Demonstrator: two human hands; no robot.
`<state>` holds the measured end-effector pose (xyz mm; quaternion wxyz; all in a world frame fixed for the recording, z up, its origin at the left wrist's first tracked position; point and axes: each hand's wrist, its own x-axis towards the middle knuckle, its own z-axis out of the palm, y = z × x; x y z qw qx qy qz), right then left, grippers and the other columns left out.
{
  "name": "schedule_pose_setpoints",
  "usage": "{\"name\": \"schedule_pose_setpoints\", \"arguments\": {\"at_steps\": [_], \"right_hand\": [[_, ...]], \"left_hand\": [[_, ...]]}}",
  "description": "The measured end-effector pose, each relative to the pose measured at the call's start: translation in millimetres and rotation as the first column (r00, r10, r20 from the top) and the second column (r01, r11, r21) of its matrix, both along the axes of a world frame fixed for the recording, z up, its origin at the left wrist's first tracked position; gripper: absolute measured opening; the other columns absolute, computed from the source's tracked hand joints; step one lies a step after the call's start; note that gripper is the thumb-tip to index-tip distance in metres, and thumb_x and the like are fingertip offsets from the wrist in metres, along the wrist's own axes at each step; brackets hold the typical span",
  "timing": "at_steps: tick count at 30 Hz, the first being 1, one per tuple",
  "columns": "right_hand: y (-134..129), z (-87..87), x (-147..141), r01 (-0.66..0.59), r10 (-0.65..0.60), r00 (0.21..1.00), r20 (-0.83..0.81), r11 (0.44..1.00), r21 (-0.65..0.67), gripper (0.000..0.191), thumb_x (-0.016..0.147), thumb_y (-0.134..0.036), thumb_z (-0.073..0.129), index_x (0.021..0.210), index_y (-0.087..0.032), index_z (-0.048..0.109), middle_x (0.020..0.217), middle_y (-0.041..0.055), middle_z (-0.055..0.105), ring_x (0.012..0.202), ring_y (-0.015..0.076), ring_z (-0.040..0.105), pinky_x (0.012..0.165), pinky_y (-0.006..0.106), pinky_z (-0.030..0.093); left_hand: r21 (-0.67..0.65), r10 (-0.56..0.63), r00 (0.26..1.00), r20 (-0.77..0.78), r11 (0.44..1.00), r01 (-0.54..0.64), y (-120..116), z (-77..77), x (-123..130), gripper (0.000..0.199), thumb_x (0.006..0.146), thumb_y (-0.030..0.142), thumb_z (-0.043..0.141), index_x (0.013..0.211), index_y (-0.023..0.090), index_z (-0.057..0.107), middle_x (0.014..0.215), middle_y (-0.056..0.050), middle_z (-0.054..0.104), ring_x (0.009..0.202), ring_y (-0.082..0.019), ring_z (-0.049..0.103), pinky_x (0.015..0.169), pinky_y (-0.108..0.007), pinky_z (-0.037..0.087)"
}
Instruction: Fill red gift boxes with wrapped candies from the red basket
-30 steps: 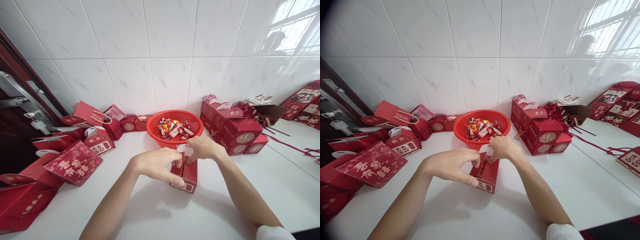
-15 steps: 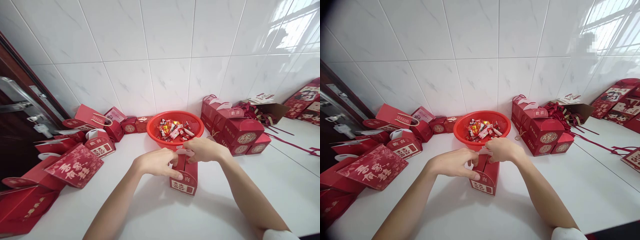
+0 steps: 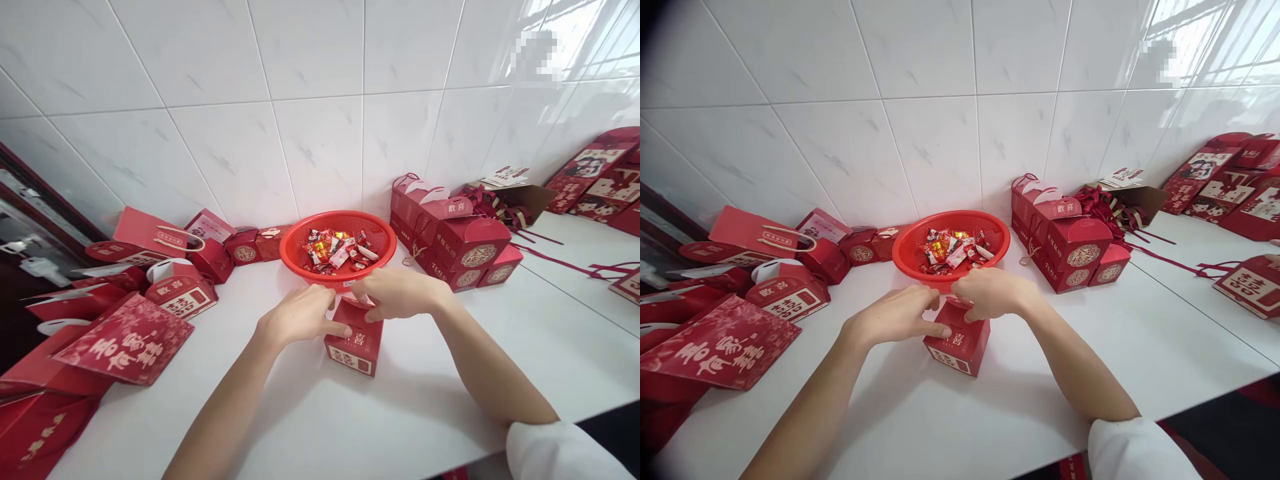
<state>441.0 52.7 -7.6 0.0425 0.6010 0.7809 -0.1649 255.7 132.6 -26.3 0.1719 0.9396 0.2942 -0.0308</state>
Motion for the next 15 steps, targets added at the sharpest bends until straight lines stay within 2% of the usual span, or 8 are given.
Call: {"name": "schedule_pose_setpoints", "arguments": {"at_steps": [3, 6, 10, 13, 15], "right_hand": [[-1, -2.4, -6, -0.076, 0.075, 0.997, -0.019, 0.995, -0.059, 0.008, 0.084, -0.027, 0.065, 0.080, -0.020, 0.063, 0.069, -0.0009, 0.055, 0.060, 0.0139, 0.046, 0.054, 0.028, 0.027], [1, -5.1, -8, -0.111, 0.106, 0.992, -0.063, 0.991, -0.080, 0.013, 0.085, -0.030, 0.064, 0.077, -0.019, 0.064, 0.069, -0.0014, 0.055, 0.059, 0.0125, 0.045, 0.053, 0.028, 0.026], [3, -4.3, -2, -0.093, 0.082, 0.992, -0.094, 0.989, -0.111, 0.011, 0.085, -0.031, 0.063, 0.085, -0.020, 0.066, 0.075, -0.0001, 0.060, 0.066, 0.0143, 0.051, 0.054, 0.026, 0.030], [1, -1.3, 3, -0.041, 0.032, 0.995, -0.099, 0.995, -0.091, 0.013, 0.086, -0.030, 0.063, 0.093, -0.020, 0.066, 0.083, 0.0019, 0.063, 0.073, 0.0161, 0.055, 0.055, 0.026, 0.032], [-1, 0.4, 6, 0.002, -0.007, 0.997, -0.076, 0.998, -0.067, 0.014, 0.087, -0.031, 0.063, 0.095, -0.019, 0.064, 0.085, 0.0031, 0.064, 0.074, 0.0169, 0.056, 0.055, 0.026, 0.032]], "left_hand": [[-0.044, 0.046, 0.994, -0.097, 0.998, -0.051, 0, 1.3, 3, 0.040, 0.072, 0.055, 0.071, 0.093, 0.023, 0.058, 0.097, -0.005, 0.065, 0.087, -0.027, 0.062, 0.061, -0.029, 0.041], [-0.153, -0.073, 0.995, -0.066, 0.986, 0.063, 4, 0.6, 4, 0.036, 0.079, 0.049, 0.066, 0.105, 0.024, 0.059, 0.102, -0.004, 0.062, 0.093, -0.026, 0.061, 0.068, -0.030, 0.044], [-0.264, -0.204, 0.979, -0.008, 0.945, 0.195, 11, -3.1, 6, 0.032, 0.085, 0.045, 0.061, 0.110, 0.025, 0.062, 0.111, -0.005, 0.061, 0.100, -0.025, 0.059, 0.078, -0.031, 0.045], [-0.276, -0.194, 0.981, -0.017, 0.944, 0.182, 14, -4.6, 8, 0.034, 0.082, 0.045, 0.065, 0.111, 0.026, 0.062, 0.109, -0.003, 0.063, 0.101, -0.025, 0.059, 0.077, -0.030, 0.044], [-0.219, -0.147, 0.988, -0.057, 0.967, 0.131, 14, -4.9, 8, 0.032, 0.081, 0.049, 0.065, 0.101, 0.025, 0.062, 0.102, -0.004, 0.063, 0.098, -0.026, 0.060, 0.071, -0.030, 0.042]]}}
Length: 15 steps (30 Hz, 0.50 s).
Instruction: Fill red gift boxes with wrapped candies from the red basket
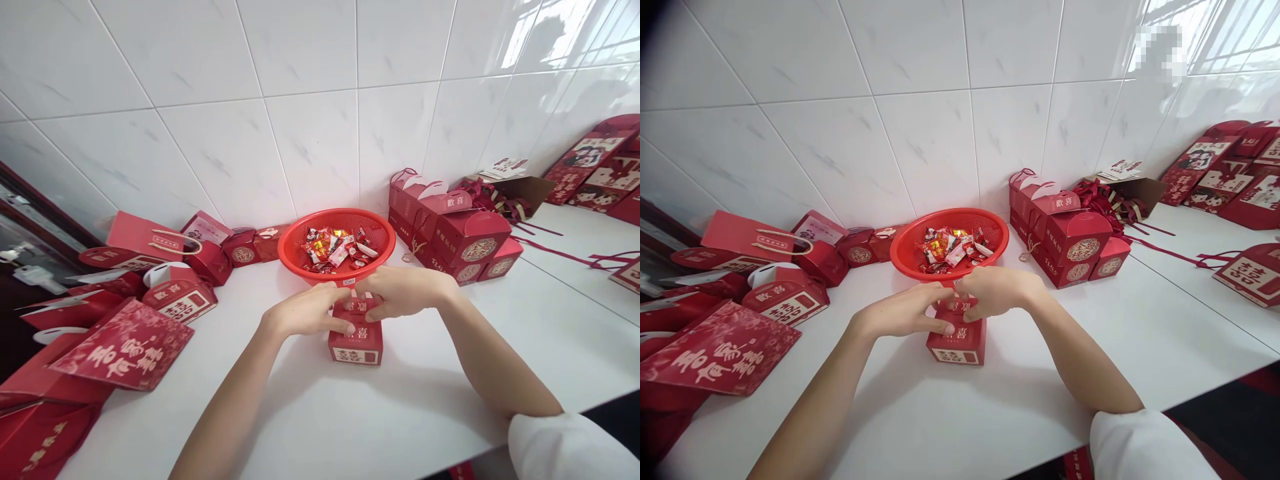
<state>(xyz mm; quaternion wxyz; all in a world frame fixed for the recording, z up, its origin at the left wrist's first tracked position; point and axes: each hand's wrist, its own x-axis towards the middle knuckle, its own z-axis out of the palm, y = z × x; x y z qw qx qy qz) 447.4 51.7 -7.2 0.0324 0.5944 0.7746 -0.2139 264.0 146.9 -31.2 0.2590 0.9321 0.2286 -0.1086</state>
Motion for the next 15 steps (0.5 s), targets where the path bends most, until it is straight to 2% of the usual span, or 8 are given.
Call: {"name": "schedule_pose_setpoints", "arguments": {"at_steps": [3, 8, 10, 12, 15], "right_hand": [[-3, 1.2, 2, 0.061, -0.063, 0.996, 0.070, 0.998, 0.032, 0.022, 0.087, -0.039, 0.064, 0.096, -0.019, 0.062, 0.090, 0.0048, 0.065, 0.077, 0.0191, 0.058, 0.054, 0.026, 0.033], [-5, -5.4, -16, 0.128, -0.127, 0.986, 0.110, 0.992, -0.003, 0.031, 0.085, -0.046, 0.067, 0.097, -0.018, 0.063, 0.092, 0.0067, 0.069, 0.080, 0.0225, 0.065, 0.054, 0.027, 0.037], [-5, -12.3, -30, 0.126, -0.128, 0.984, 0.127, 0.992, 0.027, 0.038, 0.081, -0.047, 0.073, 0.102, -0.016, 0.064, 0.090, 0.0076, 0.071, 0.080, 0.0243, 0.068, 0.056, 0.028, 0.040], [-4, -20.0, -44, 0.128, -0.145, 0.978, 0.149, 0.985, 0.113, 0.053, 0.075, -0.049, 0.079, 0.110, -0.013, 0.063, 0.089, 0.0090, 0.072, 0.082, 0.0266, 0.071, 0.059, 0.029, 0.043], [-3, -28.0, -58, 0.141, -0.175, 0.967, 0.187, 0.972, 0.186, 0.064, 0.073, -0.052, 0.082, 0.116, -0.010, 0.062, 0.096, 0.0122, 0.073, 0.088, 0.0285, 0.072, 0.066, 0.031, 0.048]], "left_hand": [[0.113, 0.081, 0.996, -0.032, 0.991, -0.077, -2, -0.3, 1, 0.034, 0.082, 0.057, 0.061, 0.085, 0.023, 0.055, 0.092, -0.004, 0.062, 0.089, -0.026, 0.061, 0.063, -0.031, 0.038], [0.226, 0.167, 0.985, -0.051, 0.962, -0.152, -9, -2.7, 5, 0.038, 0.085, 0.060, 0.057, 0.083, 0.023, 0.050, 0.092, -0.005, 0.065, 0.082, -0.025, 0.063, 0.059, -0.031, 0.037], [0.239, 0.180, 0.982, -0.051, 0.957, -0.163, -12, -3.8, 7, 0.036, 0.087, 0.058, 0.056, 0.083, 0.023, 0.050, 0.094, -0.006, 0.066, 0.083, -0.026, 0.064, 0.059, -0.031, 0.038], [0.234, 0.171, 0.984, -0.047, 0.960, -0.155, -16, -4.3, 8, 0.031, 0.088, 0.052, 0.056, 0.082, 0.022, 0.050, 0.093, -0.006, 0.067, 0.082, -0.027, 0.066, 0.058, -0.031, 0.038], [0.237, 0.168, 0.985, -0.041, 0.959, -0.153, -19, -4.1, 8, 0.022, 0.088, 0.042, 0.057, 0.079, 0.022, 0.051, 0.089, -0.008, 0.068, 0.079, -0.028, 0.068, 0.055, -0.030, 0.035]]}}
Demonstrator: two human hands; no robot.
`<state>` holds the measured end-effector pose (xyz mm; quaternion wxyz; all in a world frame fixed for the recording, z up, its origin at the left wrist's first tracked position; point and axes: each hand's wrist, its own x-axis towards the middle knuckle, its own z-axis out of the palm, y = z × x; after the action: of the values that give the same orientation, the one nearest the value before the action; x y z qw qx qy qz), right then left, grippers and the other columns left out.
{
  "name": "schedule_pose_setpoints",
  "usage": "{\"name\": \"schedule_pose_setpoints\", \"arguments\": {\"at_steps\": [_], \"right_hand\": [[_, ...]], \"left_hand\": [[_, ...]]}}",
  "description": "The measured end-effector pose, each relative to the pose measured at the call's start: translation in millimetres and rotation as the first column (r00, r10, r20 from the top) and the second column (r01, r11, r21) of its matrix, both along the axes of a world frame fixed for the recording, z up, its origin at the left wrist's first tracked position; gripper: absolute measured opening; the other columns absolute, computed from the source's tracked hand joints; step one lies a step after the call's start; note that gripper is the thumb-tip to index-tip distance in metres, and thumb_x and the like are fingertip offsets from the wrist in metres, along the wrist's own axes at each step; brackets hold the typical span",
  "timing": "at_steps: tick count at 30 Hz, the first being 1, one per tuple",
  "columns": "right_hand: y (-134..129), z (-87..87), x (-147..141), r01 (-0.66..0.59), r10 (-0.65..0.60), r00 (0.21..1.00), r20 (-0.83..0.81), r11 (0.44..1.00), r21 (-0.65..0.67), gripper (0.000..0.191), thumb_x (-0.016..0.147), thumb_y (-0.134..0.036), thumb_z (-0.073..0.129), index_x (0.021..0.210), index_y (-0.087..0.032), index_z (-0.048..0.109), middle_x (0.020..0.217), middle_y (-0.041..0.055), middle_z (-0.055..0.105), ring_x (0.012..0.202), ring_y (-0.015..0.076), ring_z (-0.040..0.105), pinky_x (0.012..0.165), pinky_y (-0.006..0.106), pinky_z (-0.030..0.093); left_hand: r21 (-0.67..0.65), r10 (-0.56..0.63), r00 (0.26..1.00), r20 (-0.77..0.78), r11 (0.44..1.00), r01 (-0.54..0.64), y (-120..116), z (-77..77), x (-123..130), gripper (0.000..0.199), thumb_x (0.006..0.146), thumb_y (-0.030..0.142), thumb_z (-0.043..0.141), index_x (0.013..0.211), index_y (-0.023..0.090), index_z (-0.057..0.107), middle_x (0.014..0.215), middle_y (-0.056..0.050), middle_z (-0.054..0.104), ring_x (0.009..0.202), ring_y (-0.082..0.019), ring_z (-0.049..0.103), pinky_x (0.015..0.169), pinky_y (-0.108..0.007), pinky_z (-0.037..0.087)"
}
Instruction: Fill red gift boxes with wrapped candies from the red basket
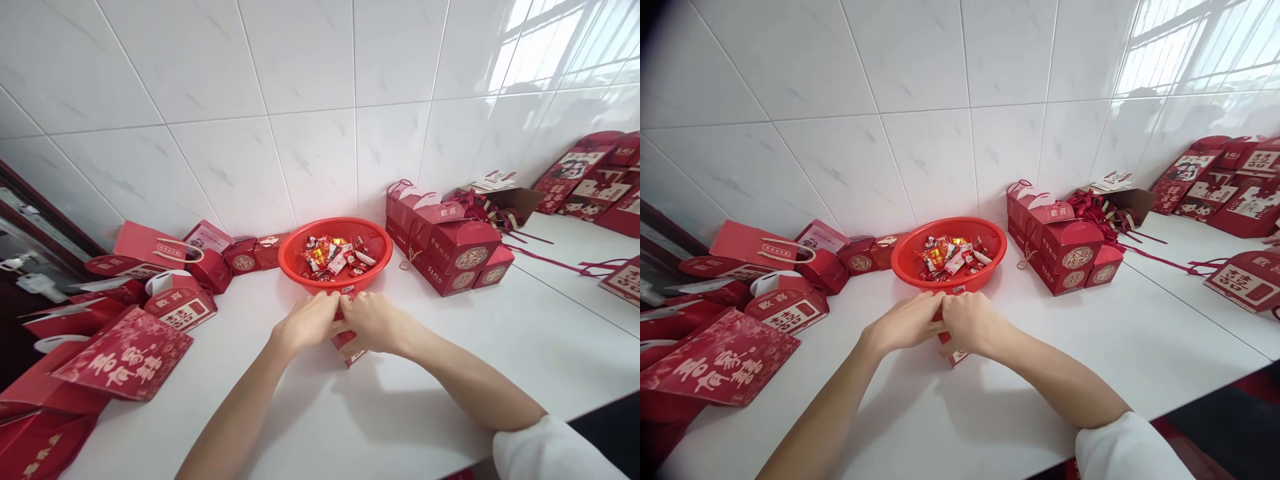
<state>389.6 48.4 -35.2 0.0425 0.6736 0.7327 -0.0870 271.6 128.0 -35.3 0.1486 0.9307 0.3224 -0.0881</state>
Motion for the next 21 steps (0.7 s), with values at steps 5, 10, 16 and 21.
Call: {"name": "schedule_pose_setpoints", "arguments": {"at_steps": [5, 10, 16, 21], "right_hand": [[-4, -6.4, -7, 0.012, -0.015, 0.998, 0.054, 0.999, 0.046, 0.068, 0.073, -0.053, 0.080, 0.120, -0.008, 0.060, 0.103, 0.0152, 0.071, 0.095, 0.0298, 0.069, 0.068, 0.032, 0.049], [-22, -12.6, -2, 0.143, -0.144, 0.990, 0.000, 0.979, 0.142, 0.036, 0.092, -0.040, 0.057, 0.116, -0.013, 0.061, 0.098, 0.0135, 0.069, 0.087, 0.0267, 0.068, 0.062, 0.030, 0.043], [-79, -0.5, 49, 0.216, -0.214, 0.976, -0.041, 0.974, 0.064, 0.034, 0.087, -0.042, 0.058, 0.113, -0.022, 0.064, 0.093, 0.0097, 0.068, 0.076, 0.0257, 0.067, 0.063, 0.032, 0.042], [-151, 3.3, 132, 0.485, -0.475, 0.875, -0.098, 0.860, 0.160, 0.041, 0.091, -0.054, 0.052, 0.125, -0.036, 0.065, 0.100, 0.0053, 0.074, 0.086, 0.0261, 0.071, 0.069, 0.034, 0.049]], "left_hand": [[0.025, 0.001, 1.000, -0.018, 1.000, 0.000, -3, 2.4, -2, 0.021, 0.088, 0.039, 0.053, 0.076, 0.022, 0.050, 0.082, -0.008, 0.067, 0.074, -0.027, 0.067, 0.054, -0.030, 0.035], [-0.048, -0.051, 0.999, 0.018, 0.997, 0.051, -10, 6.6, -2, 0.030, 0.091, 0.049, 0.046, 0.080, 0.023, 0.054, 0.080, -0.006, 0.067, 0.074, -0.027, 0.066, 0.056, -0.031, 0.039], [-0.218, -0.243, 0.963, 0.116, 0.940, 0.263, -10, 10.3, -12, 0.049, 0.093, 0.065, 0.044, 0.118, 0.027, 0.063, 0.121, -0.005, 0.070, 0.108, -0.027, 0.065, 0.085, -0.033, 0.049], [-0.100, -0.171, 0.975, 0.138, 0.977, 0.186, 8, 15.6, -20, 0.053, 0.093, 0.060, 0.046, 0.129, 0.025, 0.062, 0.134, -0.007, 0.065, 0.123, -0.029, 0.059, 0.098, -0.036, 0.048]]}}
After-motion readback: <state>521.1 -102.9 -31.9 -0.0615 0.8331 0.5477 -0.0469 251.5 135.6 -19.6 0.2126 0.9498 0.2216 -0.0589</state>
